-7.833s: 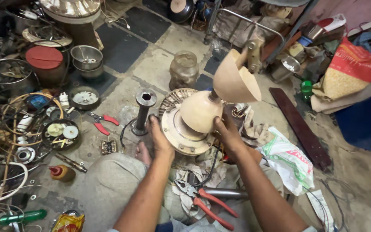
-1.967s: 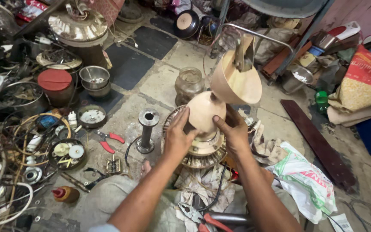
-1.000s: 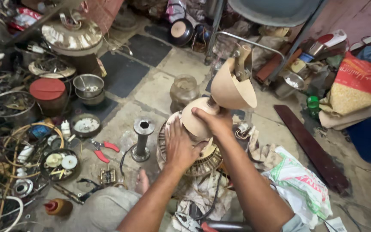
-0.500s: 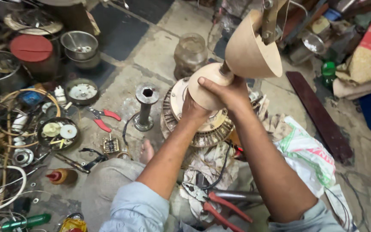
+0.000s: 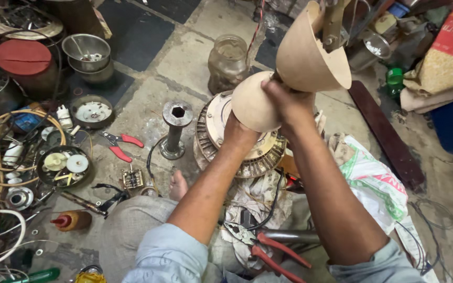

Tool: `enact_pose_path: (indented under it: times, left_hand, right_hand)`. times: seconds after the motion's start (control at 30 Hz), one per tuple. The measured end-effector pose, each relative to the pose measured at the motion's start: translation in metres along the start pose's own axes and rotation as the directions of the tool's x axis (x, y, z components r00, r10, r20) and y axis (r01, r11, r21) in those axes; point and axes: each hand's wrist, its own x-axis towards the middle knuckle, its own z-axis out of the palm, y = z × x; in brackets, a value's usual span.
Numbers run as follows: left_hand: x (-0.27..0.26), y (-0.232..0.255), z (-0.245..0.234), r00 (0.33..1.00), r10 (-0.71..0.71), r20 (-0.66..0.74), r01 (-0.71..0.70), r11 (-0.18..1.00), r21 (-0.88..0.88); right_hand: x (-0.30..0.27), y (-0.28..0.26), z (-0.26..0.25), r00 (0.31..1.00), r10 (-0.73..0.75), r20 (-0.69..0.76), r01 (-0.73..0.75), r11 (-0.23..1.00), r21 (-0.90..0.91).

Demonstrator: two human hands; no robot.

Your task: The person disassembles and repairs a ceiling fan motor assembly by hand, removing the decorative covers and using a wire stripper to prepare electrical connections.

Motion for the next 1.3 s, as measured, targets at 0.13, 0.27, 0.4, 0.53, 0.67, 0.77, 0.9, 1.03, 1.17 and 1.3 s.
enact_pose_path:
  times: [0.13, 0.27, 0.4, 0.53, 0.67, 0.77, 0.9, 1.03, 1.17, 1.3]
  left_hand:
    - [-0.004, 0.0, 0.005, 0.972, -0.206, 0.112, 0.219, 0.969, -0.115]
    - [-0.004, -0.008, 0.002, 0.993, 0.113, -0.031, -0.11, 0.99, 0.089]
    - [-0.007, -0.011, 0.011, 0.996, -0.074, 0.049, 0.075, 0.997, -0.015]
    - [-0.004, -0.015, 0.009, 0.998, 0.059, 0.016, -0.06, 0.997, 0.05]
    - [0.003, -0.007, 0.008, 0.994, -0.029, 0.106, 0.026, 0.999, 0.026]
    - [0.006, -0.001, 0.0, 0.994, -0.029, 0.102, 0.022, 0.998, 0.063]
    - [0.012, 0.009, -0.009, 0.947, -0.204, 0.249, 0.21, 0.978, 0.002]
    - [0.017, 0.02, -0.014, 0.965, -0.164, 0.204, 0.179, 0.982, -0.061]
    - [0.02, 0.025, -0.019, 0.983, -0.074, 0.168, 0.075, 0.997, -0.002]
    - [0.026, 0.018, -0.019, 0.969, -0.103, 0.223, 0.155, 0.961, -0.229]
  right_hand:
    - [0.001, -0.008, -0.006, 0.996, -0.048, 0.072, 0.069, 0.946, -0.317]
    - [0.0, -0.013, 0.008, 0.993, -0.12, 0.008, 0.118, 0.962, -0.247]
    - [-0.001, -0.027, 0.012, 0.959, -0.276, 0.067, 0.284, 0.933, -0.222]
    - [0.006, -0.043, 0.015, 0.99, -0.126, 0.062, 0.132, 0.986, -0.106]
    - [0.003, -0.036, 0.01, 0.959, -0.241, 0.15, 0.278, 0.906, -0.32]
    - [-0.004, -0.016, 0.008, 0.943, -0.296, 0.153, 0.333, 0.81, -0.482]
    - [-0.014, 0.001, 0.003, 0.959, -0.257, 0.117, 0.279, 0.809, -0.517]
    - [-0.022, 0.005, 0.01, 0.985, -0.167, 0.037, 0.169, 0.923, -0.345]
    - [-0.024, 0.0, 0.015, 0.999, -0.016, -0.034, 0.007, 0.968, -0.25]
    - [-0.02, -0.006, 0.011, 0.998, -0.057, 0.03, 0.061, 0.98, -0.19]
